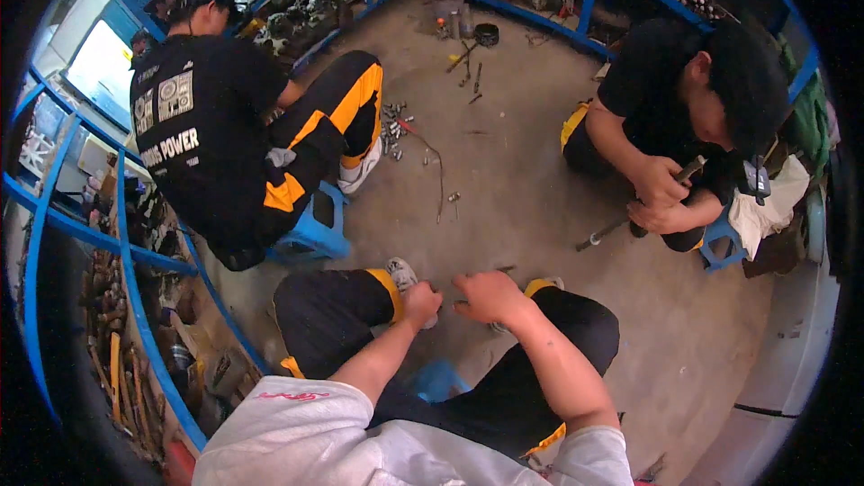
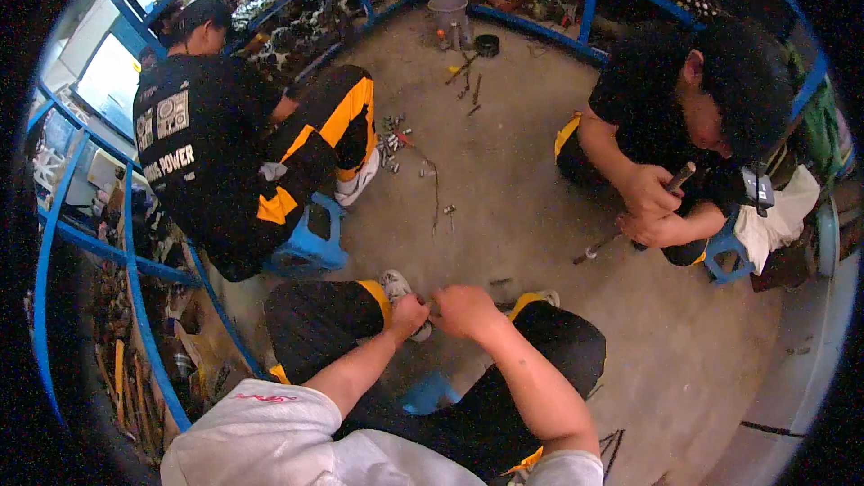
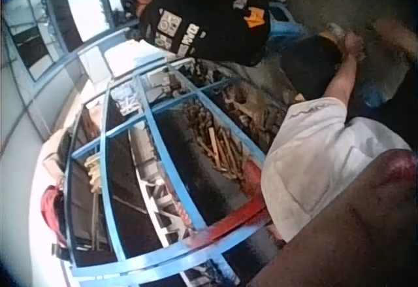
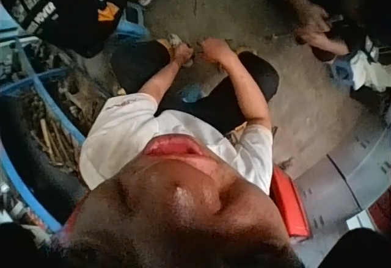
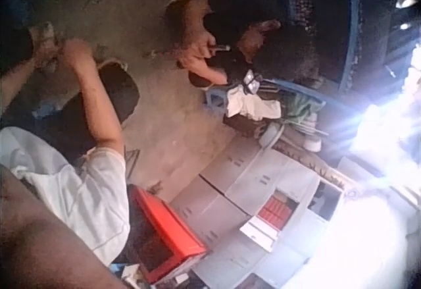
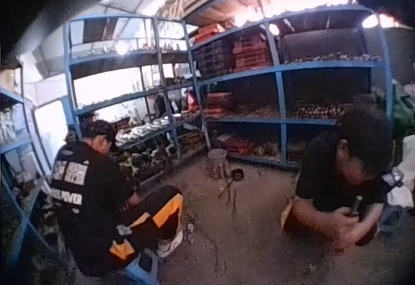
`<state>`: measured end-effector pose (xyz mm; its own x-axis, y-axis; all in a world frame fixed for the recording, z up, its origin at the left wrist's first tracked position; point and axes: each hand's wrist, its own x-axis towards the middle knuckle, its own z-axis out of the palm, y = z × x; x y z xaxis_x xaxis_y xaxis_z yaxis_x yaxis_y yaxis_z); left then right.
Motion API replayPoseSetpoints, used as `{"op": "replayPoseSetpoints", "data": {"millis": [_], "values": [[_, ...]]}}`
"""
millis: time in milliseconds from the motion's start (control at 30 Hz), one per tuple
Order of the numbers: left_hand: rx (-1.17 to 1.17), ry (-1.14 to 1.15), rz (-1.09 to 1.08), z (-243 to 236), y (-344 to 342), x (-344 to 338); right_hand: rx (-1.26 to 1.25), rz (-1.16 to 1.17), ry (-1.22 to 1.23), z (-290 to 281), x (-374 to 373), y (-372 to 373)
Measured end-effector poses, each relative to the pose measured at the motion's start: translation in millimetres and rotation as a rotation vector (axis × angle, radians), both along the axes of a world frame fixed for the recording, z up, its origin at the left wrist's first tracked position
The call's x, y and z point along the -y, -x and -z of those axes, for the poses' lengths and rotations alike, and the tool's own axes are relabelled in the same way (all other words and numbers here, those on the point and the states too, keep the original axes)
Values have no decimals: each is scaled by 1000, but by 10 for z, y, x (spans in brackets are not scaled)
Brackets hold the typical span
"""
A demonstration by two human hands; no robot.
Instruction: Assembling and inspecting automotive suspension components, such as shock absorbers, by installing small metal clips and washers.
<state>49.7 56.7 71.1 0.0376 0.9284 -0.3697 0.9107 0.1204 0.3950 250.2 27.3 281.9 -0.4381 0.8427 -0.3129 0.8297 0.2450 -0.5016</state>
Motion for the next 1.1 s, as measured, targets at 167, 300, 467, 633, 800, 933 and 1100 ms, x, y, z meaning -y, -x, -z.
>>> {"op": "replayPoseSetpoints", "data": {"millis": [167,300,467,633,800,933,1100], "values": [[32,-116,41,-92,62,148,-16,15,-95,-15,243,157],[-63,-182,104,-22,184,-32,1,-11,-116,-26,347,294],[-90,-85,57,-124,84,-75,75,-4,-40,-66,458,318],[-94,-77,25,-80,51,-51,49,30,-15,-98,494,256],[-161,-28,89,-260,-20,3,28,7,2,-179,414,230],[-171,-35,53,-232,23,12,11,-1,12,-167,360,214],[-168,-16,68,-62,61,151,1,-14,9,-43,260,81]]}}
